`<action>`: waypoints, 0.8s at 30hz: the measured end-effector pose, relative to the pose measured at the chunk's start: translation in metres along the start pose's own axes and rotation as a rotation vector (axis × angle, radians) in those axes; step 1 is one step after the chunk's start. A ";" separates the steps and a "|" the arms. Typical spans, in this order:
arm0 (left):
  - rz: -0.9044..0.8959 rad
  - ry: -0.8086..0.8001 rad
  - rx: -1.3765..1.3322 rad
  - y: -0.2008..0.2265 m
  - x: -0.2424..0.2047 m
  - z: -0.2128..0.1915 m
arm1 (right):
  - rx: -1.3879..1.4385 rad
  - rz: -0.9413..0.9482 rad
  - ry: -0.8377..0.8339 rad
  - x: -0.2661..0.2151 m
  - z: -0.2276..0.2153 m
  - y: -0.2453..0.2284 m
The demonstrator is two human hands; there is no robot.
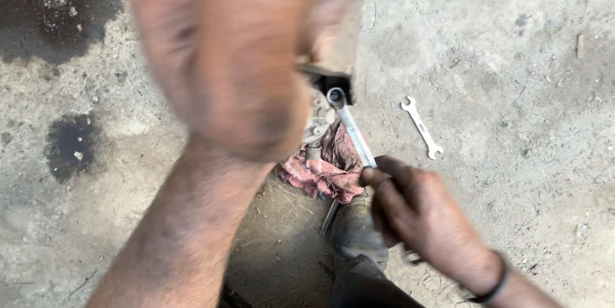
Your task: The person uses a wrench to tighten bolts on a mechanical part, likely a starter motor, while sitting on the floor. They manipulate the part and tools to secure components together.
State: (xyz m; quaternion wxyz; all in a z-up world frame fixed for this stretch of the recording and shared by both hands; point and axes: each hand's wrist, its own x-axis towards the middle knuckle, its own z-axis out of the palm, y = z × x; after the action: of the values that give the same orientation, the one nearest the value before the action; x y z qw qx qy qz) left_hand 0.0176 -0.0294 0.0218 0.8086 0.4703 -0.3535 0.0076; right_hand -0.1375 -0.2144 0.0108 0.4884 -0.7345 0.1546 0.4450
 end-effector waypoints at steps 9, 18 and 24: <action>-0.132 -0.005 -0.111 0.018 -0.009 -0.041 | -0.150 -0.037 0.053 0.015 -0.024 0.023; -0.068 0.210 0.021 0.052 -0.034 -0.100 | -0.541 -0.361 0.171 0.042 -0.056 0.037; -0.031 0.289 0.154 0.065 -0.037 -0.141 | 0.159 -0.350 0.179 0.034 0.008 0.057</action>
State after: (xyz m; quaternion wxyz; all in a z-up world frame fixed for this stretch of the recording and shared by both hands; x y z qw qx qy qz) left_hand 0.0467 0.1265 0.0062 0.8127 0.5302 -0.2245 0.0898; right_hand -0.1601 -0.2279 -0.0508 0.5989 -0.7460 0.1018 0.2728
